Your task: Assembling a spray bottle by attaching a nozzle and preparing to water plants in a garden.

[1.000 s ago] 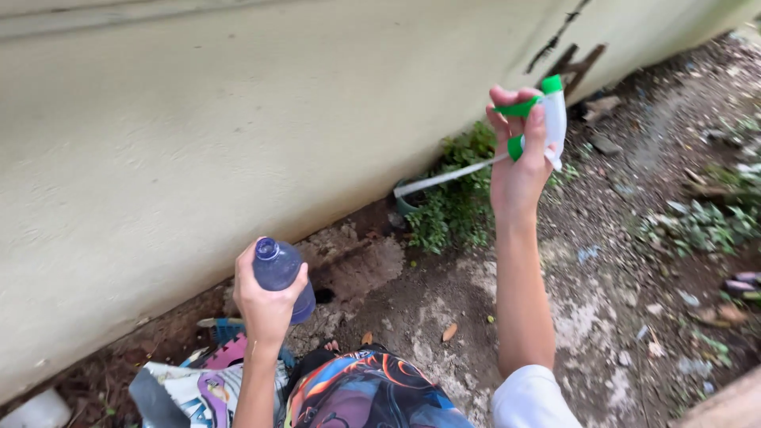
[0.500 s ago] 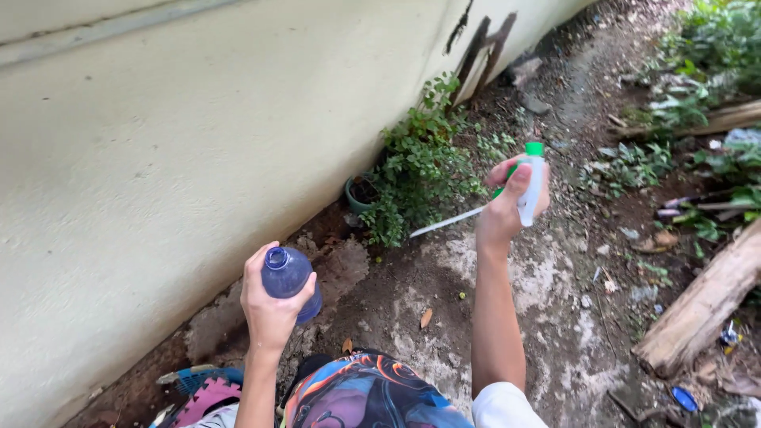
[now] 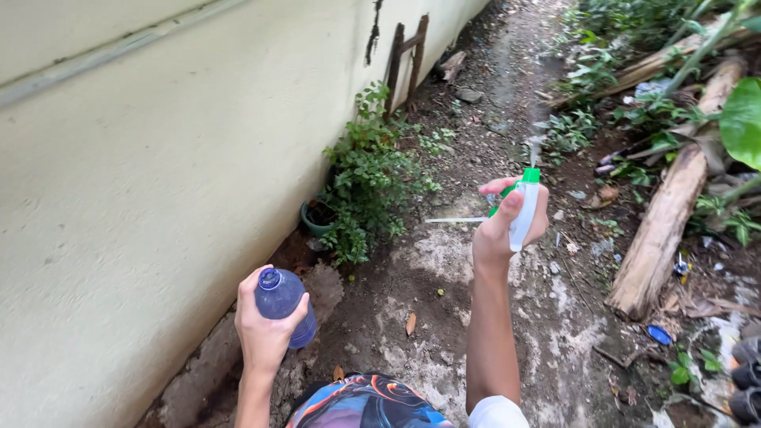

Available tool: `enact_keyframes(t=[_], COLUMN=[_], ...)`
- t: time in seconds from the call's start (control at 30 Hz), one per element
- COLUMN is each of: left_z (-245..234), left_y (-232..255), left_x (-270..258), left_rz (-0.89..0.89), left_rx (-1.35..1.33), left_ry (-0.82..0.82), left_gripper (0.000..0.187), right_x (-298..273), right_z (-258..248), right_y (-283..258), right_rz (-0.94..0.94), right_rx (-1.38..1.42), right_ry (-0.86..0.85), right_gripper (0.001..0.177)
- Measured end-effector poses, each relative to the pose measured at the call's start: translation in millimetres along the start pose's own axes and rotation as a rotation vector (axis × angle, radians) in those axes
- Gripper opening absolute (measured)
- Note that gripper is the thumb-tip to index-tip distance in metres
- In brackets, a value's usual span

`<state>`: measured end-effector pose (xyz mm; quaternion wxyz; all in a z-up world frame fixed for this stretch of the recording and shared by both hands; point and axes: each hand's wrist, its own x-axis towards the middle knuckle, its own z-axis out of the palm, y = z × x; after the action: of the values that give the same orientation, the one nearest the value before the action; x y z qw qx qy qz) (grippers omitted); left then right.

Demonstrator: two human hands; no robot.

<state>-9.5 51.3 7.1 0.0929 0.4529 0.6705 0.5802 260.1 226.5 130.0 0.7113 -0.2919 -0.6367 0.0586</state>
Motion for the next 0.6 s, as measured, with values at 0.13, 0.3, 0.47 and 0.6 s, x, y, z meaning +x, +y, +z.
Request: enact_keyframes(t=[0.13,0.3,0.47,0.6], left_z=[11,30,44,52], left_y=[7,13,15,17], left_x=[6,9,10,10], left_rz=[0.06,0.046,0.026,0.087], left_rx=[-0.025,-0.066,-0.106,-0.103], left_ry=[-0.042,-0.097,-0.169,-0.171], left_gripper=[0.071,0.07,0.072,0.071], right_x=[-1,3,17,13], right_z=[-15,-48,-67,-85], right_y=[8,22,9,11], right_rz=[0.015,0.048,-0.113,-0.019], right_rx=[-0.105,-0.129,-0.226,-0.257], right_ry=[0.125,0.224,0.289,0.268], right_gripper=[0.051,0.046,0.045,0.043])
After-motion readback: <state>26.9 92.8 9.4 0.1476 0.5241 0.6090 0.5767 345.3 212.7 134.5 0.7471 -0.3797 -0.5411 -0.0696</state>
